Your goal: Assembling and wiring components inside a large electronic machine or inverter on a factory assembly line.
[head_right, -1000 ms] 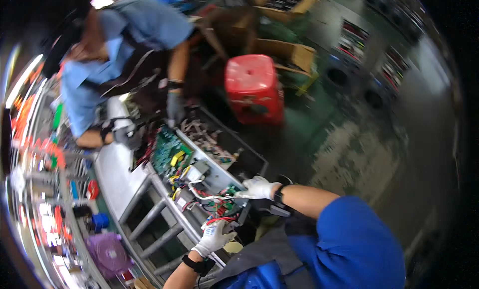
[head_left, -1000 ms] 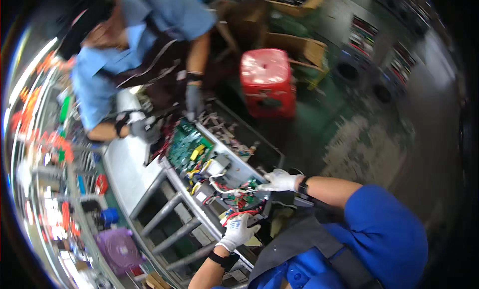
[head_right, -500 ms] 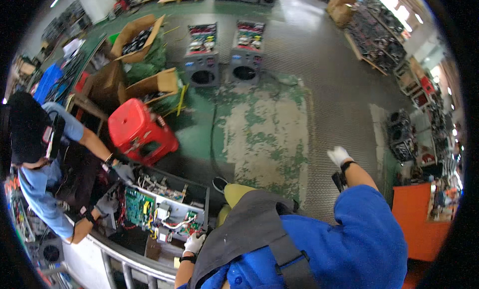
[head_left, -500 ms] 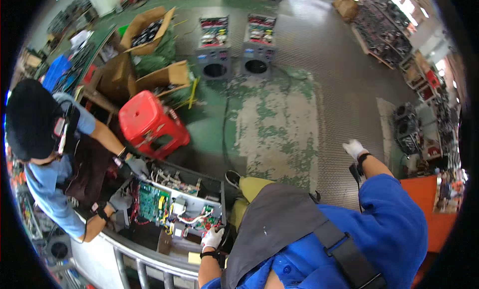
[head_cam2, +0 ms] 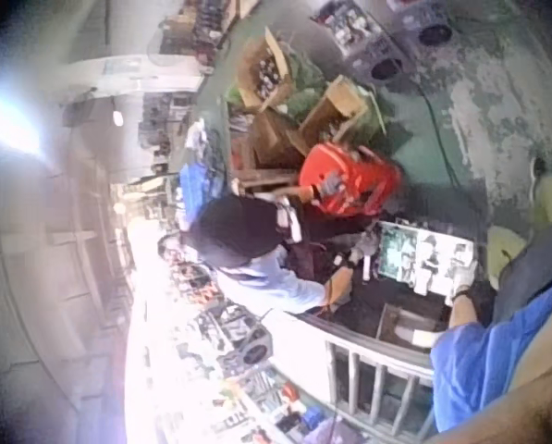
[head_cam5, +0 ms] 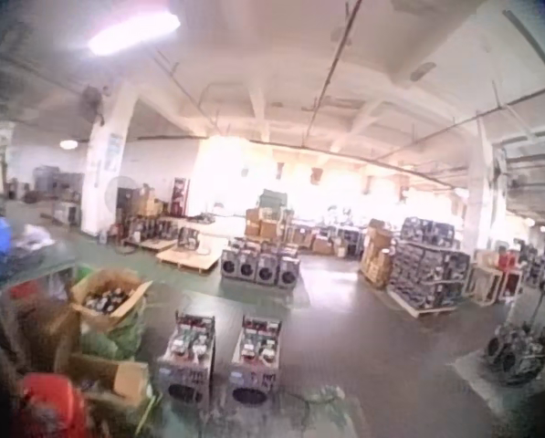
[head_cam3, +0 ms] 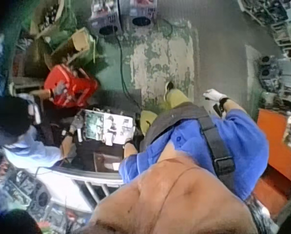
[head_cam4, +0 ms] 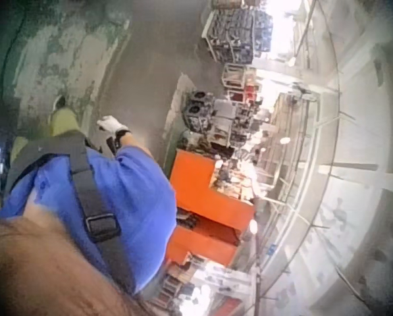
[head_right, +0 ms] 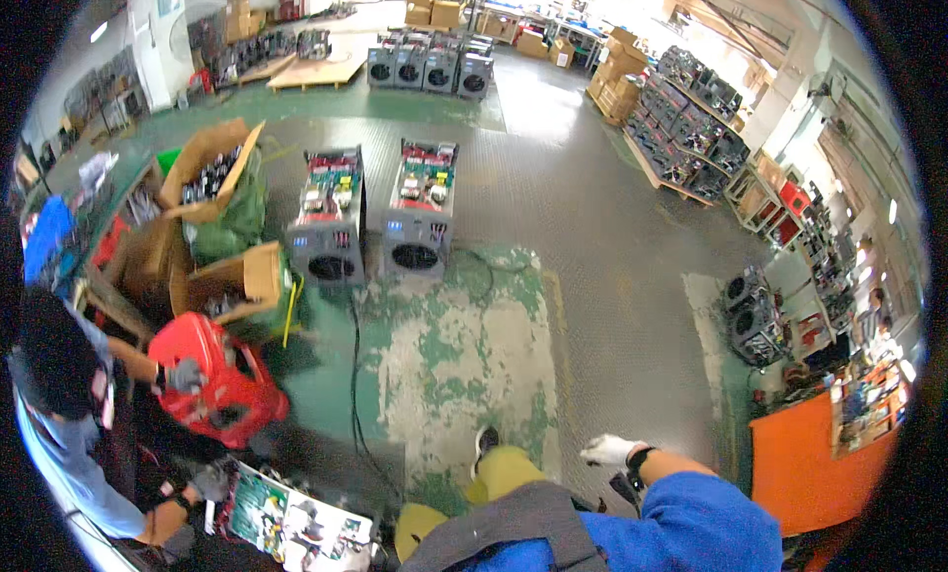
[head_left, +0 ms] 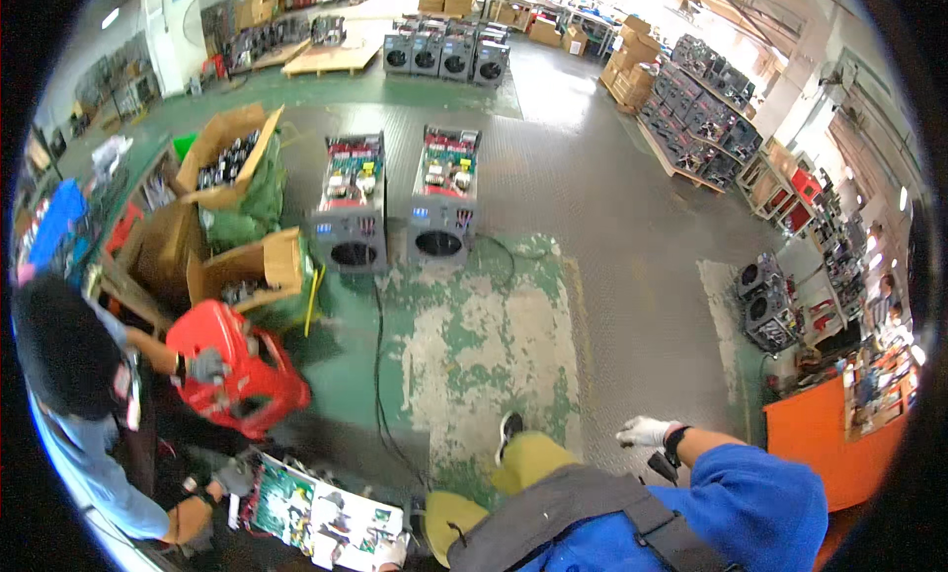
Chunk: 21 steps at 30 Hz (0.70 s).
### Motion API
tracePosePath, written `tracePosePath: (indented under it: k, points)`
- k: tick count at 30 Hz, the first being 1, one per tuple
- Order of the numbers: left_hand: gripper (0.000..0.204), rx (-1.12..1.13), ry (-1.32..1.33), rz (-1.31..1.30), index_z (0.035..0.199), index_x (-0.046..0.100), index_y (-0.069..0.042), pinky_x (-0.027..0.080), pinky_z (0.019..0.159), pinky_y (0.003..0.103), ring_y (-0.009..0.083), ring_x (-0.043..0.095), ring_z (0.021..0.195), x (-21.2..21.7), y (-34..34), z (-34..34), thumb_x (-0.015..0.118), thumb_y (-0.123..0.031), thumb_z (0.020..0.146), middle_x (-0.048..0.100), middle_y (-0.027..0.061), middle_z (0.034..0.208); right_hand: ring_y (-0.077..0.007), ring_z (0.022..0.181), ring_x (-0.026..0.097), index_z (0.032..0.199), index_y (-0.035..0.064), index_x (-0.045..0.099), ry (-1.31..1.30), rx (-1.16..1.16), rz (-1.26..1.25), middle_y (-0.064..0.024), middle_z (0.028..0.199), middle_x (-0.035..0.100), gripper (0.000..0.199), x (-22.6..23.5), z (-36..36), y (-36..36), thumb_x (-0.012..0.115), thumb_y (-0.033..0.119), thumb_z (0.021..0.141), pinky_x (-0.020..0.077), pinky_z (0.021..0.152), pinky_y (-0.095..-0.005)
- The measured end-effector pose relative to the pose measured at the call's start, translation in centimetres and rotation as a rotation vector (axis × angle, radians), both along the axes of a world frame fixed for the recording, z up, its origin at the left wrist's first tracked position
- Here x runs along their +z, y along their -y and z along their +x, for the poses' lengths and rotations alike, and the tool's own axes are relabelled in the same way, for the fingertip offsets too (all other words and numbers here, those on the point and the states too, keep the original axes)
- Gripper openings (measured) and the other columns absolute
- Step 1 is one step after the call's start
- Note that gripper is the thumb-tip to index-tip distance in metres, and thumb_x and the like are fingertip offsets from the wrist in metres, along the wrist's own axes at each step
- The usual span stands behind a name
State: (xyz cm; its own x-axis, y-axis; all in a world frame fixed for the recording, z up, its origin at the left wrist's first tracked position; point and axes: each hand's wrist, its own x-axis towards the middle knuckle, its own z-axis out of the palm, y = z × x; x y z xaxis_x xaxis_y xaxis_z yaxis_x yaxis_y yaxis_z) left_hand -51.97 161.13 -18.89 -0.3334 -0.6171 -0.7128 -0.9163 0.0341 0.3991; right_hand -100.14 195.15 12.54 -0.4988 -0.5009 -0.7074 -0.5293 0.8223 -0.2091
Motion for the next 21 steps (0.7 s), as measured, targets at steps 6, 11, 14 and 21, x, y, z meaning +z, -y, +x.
tracePosePath:
  k: [6,11,14,21]
  points:
    - [0.052,-0.085,-0.087,-0.154,0.113,0.061,0.002,0.044,0.093,0.046,0.0432,0.056,0.107,9.2,6.6,-18.3,0.052,-0.043,0.090,0.060,0.0274,0.114,-0.0356,0.109,0.058,0.118,0.0081,0.064,0.038,-0.202,-0.132,-0.0182,0.116,0.063,0.049,-2.5,-11.1,-10.4,0.043,0.046,0.094,0.0428,0.098,-0.0408]
    - [0.032,-0.314,-0.490,0.001,0.108,0.060,-0.003,0.048,0.079,0.047,0.0426,0.057,0.092,18.3,9.8,-42.0,0.057,-0.025,0.085,0.062,0.0236,0.099,-0.0409,0.115,0.053,0.112,0.0066,0.066,-0.197,-0.350,-0.118,-0.0189,0.123,0.060,0.056,-5.4,-19.5,-17.0,0.040,0.051,0.092,0.0423,0.100,-0.0434]
    - [0.026,-0.405,-0.490,0.010,0.103,0.059,-0.007,0.048,0.073,0.046,0.0403,0.058,0.087,16.2,11.8,-50.0,0.061,-0.017,0.079,0.062,0.0225,0.094,-0.0381,0.104,0.059,0.104,0.0097,0.068,-0.316,-0.201,-0.030,-0.0180,0.109,0.065,0.044,-15.0,-26.2,-19.3,0.040,0.042,0.093,0.0458,0.090,-0.0453]
    - [0.025,-0.739,-0.010,0.007,0.109,0.061,-0.004,0.046,0.090,0.045,0.0386,0.058,0.105,13.3,15.2,-56.8,0.048,-0.017,0.091,0.060,0.0246,0.115,-0.0300,0.135,0.037,0.135,0.0147,0.052,0.343,-0.355,-0.252,-0.0144,0.141,0.047,0.061,-5.5,-34.7,-1.5,0.045,0.055,0.090,0.0265,0.113,-0.0400]
